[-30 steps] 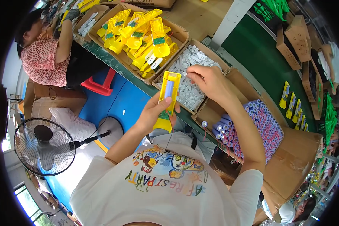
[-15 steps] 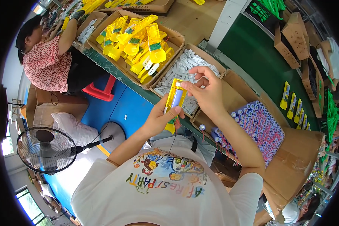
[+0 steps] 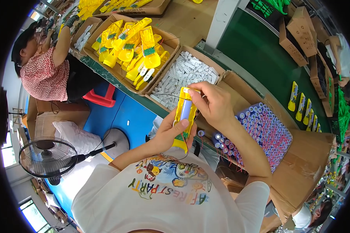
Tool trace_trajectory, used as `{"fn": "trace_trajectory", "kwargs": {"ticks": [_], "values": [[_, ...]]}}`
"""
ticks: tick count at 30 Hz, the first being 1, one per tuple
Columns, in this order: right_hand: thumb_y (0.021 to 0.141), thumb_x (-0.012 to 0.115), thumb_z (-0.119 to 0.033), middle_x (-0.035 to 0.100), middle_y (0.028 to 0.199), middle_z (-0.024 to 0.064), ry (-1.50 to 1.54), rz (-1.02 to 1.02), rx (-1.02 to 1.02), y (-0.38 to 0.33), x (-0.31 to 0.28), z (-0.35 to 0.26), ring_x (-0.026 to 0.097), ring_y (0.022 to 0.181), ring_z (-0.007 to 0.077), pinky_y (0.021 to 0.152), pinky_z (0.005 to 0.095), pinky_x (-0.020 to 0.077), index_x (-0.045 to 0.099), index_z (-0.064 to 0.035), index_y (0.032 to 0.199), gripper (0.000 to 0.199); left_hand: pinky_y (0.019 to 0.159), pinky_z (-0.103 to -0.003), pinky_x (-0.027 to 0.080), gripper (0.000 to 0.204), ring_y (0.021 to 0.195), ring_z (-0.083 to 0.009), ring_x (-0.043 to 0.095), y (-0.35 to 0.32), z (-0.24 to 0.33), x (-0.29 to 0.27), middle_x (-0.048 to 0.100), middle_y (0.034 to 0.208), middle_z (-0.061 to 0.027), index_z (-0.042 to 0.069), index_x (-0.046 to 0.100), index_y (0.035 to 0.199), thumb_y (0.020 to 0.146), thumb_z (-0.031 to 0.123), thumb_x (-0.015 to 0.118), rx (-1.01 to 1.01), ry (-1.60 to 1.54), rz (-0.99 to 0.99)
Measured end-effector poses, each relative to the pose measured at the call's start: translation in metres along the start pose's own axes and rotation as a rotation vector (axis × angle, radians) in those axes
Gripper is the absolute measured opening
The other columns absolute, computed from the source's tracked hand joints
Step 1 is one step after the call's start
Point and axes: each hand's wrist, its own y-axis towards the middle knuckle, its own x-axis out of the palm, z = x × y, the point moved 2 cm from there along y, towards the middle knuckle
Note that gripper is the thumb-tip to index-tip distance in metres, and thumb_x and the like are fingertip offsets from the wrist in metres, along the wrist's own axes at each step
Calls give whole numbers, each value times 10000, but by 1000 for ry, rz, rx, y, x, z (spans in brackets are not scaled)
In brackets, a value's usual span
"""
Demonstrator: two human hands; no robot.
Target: Placing a battery and a white strip into a yellow plastic component on an assembly line.
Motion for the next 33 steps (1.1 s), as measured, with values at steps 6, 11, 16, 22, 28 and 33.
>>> {"fn": "trace_trajectory", "kwargs": {"ticks": [6, 11, 16, 22, 28, 33], "values": [[896, 636, -94, 634, 919, 21, 542, -163, 411, -3, -17, 28, 587, 853, 73, 768, 223, 476, 626, -13, 964, 107, 657, -286, 513, 404, 694, -143, 596, 12, -10, 7, 572, 926, -78, 49, 386, 1322, 1001, 276, 482, -48, -15, -84], [983, 512, -136, 659, 976, 67, -61, 527, 274, 12, -177, 188, 616, 848, 144, 792, 277, 494, 624, -2, 1149, 241, 694, -309, 490, 265, 842, -154, 588, 34, 75, -75, 597, 1080, -111, 18, 600, 1079, 962, 254, 567, 421, 498, 517], [943, 551, -201, 678, 1013, 160, -648, 280, 243, -102, -367, 454, 657, 959, 283, 852, 374, 490, 682, -62, 1089, 241, 888, -425, 408, 547, 981, -385, 524, 107, 105, -122, 580, 1011, -222, -63, 482, 1105, 758, 270, 741, 336, 1696, 1099], [937, 567, -188, 659, 1081, 140, -712, 321, 251, -3, -226, 298, 624, 1024, 282, 895, 334, 469, 646, -87, 1125, 228, 862, -380, 452, 552, 966, -285, 563, 83, 103, -103, 565, 1066, -171, 1, 440, 1233, 781, 153, 718, 489, 1488, 964], [865, 665, -278, 438, 1401, 106, 174, -146, -45, 2, -43, 27, 428, 1284, 265, 1019, 347, 381, 516, -54, 1305, 516, 863, -349, 491, 513, 1031, -208, 566, 41, 50, -1, 554, 1179, -131, 79, 333, 1388, 925, 131, 547, 246, 72, 182], [889, 653, -260, 682, 931, 93, 437, -292, -245, -25, -22, 1, 617, 986, 197, 850, 318, 491, 650, -10, 1072, 310, 914, -362, 464, 532, 1112, -221, 534, 25, 27, -4, 531, 1240, -105, 110, 293, 1420, 939, 86, 519, 180, -162, 233]]}}
